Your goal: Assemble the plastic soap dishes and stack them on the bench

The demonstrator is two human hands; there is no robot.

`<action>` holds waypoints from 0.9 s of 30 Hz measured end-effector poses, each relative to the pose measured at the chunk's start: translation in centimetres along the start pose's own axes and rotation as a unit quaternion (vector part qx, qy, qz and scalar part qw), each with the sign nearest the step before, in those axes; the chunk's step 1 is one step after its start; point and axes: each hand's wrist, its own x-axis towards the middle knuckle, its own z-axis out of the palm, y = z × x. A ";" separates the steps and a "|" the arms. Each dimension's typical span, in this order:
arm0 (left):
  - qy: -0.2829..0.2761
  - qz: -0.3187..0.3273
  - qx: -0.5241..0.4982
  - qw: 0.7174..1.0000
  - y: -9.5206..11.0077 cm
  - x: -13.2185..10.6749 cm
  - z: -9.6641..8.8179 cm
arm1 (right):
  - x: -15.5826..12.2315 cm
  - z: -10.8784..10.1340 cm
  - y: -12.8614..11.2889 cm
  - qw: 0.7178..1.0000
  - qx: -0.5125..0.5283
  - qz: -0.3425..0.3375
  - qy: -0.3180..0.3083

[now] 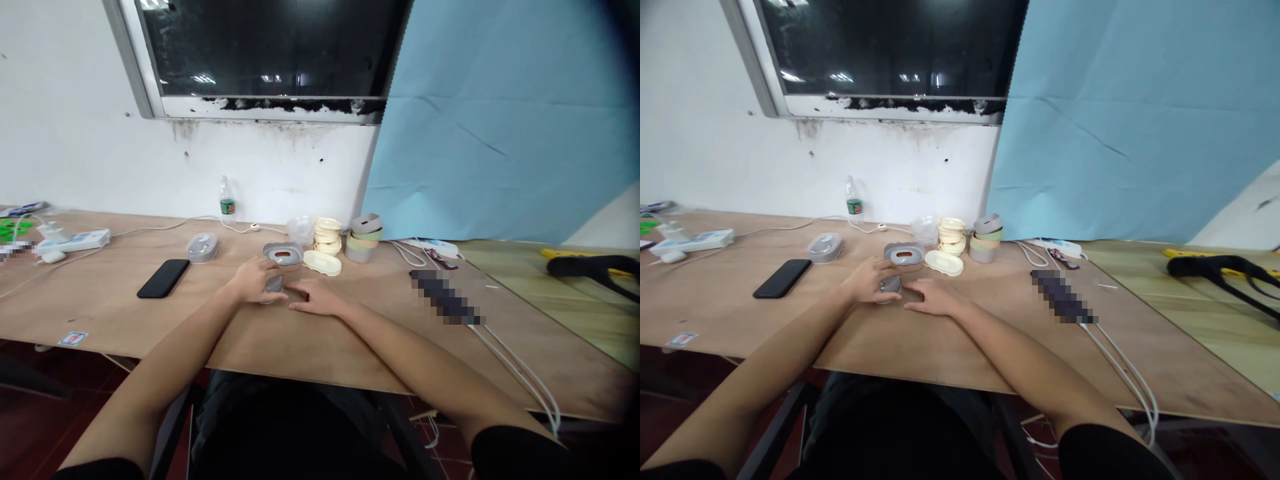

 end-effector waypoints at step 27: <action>0.124 -0.375 0.323 0.860 -12.4 -3.7 -3.4 | -0.2 1.0 3.2 0.998 -0.019 0.054 0.033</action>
